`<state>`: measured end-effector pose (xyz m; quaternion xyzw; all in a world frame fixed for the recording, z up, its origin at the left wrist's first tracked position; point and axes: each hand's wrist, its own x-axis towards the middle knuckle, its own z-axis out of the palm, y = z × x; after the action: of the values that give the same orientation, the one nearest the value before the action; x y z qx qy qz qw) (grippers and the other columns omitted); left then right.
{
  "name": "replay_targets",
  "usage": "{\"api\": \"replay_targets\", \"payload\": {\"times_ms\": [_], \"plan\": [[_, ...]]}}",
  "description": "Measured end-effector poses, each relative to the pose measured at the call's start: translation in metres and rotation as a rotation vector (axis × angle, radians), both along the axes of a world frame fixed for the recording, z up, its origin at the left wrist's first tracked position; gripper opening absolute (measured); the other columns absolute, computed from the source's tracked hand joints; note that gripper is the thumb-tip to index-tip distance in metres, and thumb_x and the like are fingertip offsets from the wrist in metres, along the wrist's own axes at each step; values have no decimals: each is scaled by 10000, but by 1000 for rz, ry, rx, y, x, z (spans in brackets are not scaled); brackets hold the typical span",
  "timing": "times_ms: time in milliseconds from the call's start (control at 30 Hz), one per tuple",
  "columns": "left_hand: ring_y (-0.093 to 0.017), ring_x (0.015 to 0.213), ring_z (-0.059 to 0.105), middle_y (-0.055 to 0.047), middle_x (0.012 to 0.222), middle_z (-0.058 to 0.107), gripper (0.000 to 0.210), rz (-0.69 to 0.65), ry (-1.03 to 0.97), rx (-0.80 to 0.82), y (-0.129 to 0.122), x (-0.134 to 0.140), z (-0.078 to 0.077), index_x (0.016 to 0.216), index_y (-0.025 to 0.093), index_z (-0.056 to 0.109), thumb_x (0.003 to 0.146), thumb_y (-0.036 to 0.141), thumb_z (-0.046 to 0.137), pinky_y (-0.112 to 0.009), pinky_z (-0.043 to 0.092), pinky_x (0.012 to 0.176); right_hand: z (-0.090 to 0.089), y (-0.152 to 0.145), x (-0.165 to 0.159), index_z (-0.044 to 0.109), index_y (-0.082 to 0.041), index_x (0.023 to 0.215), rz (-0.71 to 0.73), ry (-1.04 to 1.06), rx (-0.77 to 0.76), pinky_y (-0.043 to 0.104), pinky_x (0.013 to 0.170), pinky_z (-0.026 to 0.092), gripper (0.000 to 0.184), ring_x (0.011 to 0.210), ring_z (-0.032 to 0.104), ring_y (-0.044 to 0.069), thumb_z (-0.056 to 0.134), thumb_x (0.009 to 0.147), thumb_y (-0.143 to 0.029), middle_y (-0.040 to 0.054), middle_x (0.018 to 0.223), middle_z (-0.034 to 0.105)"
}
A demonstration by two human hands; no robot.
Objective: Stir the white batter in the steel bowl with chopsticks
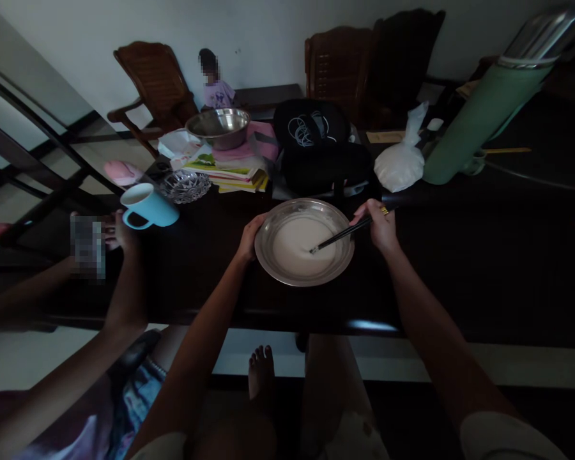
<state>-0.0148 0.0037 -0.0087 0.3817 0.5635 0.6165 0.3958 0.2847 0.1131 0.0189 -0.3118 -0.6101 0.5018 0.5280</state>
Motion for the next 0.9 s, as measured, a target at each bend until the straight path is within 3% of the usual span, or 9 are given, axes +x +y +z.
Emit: {"api": "replay_targets", "payload": {"times_ms": [133, 233, 433, 533, 667, 767, 900], "plan": [[-297, 1149, 605, -86, 1127, 736, 396, 4, -15, -1, 0, 0, 0, 1014, 161, 740, 786, 467, 634, -409, 442, 1027, -1, -5, -4, 694, -237, 714, 133, -99, 73, 328, 689, 553, 435, 644, 689, 177, 567, 874, -622, 1, 596, 694], [-299, 1164, 603, -87, 1142, 731, 400, 0, -34, -2, 1, 1, -1, 1020, 161, 740, 785, 467, 633, -413, 438, 1038, 1, -7, -6, 699, -249, 715, 100, -160, 133, 361, 783, 556, 434, 772, 705, 196, 563, 871, -631, 10, 684, 729], [-301, 1156, 608, -93, 1143, 731, 414, 6, -27, -2, 1, 2, -2, 1029, 156, 736, 791, 476, 623, -422, 443, 1031, 3, 2, 3, 665, -232, 692, -38, -28, 24, 319, 637, 542, 487, 534, 649, 162, 524, 875, -660, -9, 531, 655], [-304, 1174, 596, -90, 1151, 729, 409, 10, 8, 9, 0, 2, 1, 1017, 156, 739, 794, 477, 621, -417, 430, 1045, 1, 0, 3, 674, -226, 685, 47, -47, 15, 311, 610, 535, 492, 524, 648, 163, 544, 860, -668, -4, 525, 657], [-301, 1168, 596, -100, 1130, 730, 422, -1, 20, 8, -1, 2, 3, 1027, 146, 732, 799, 479, 609, -413, 431, 1033, 1, -7, -3, 722, -239, 771, 181, -134, 76, 348, 750, 570, 437, 708, 718, 193, 578, 857, -642, 10, 663, 741], [-301, 1158, 600, -102, 1118, 730, 433, -5, 6, 10, 0, 3, 2, 1029, 142, 727, 793, 484, 609, -411, 425, 1035, 3, -5, -3, 724, -240, 787, 113, -108, 78, 352, 744, 576, 433, 716, 727, 197, 592, 844, -648, 7, 676, 751], [-296, 1158, 600, -97, 1126, 728, 405, 1, 15, 25, 0, 3, 1, 1012, 151, 731, 790, 471, 621, -406, 416, 1042, 3, 2, 2, 678, -230, 697, -85, -2, 24, 320, 615, 557, 482, 525, 663, 164, 557, 852, -670, -9, 531, 678]]}}
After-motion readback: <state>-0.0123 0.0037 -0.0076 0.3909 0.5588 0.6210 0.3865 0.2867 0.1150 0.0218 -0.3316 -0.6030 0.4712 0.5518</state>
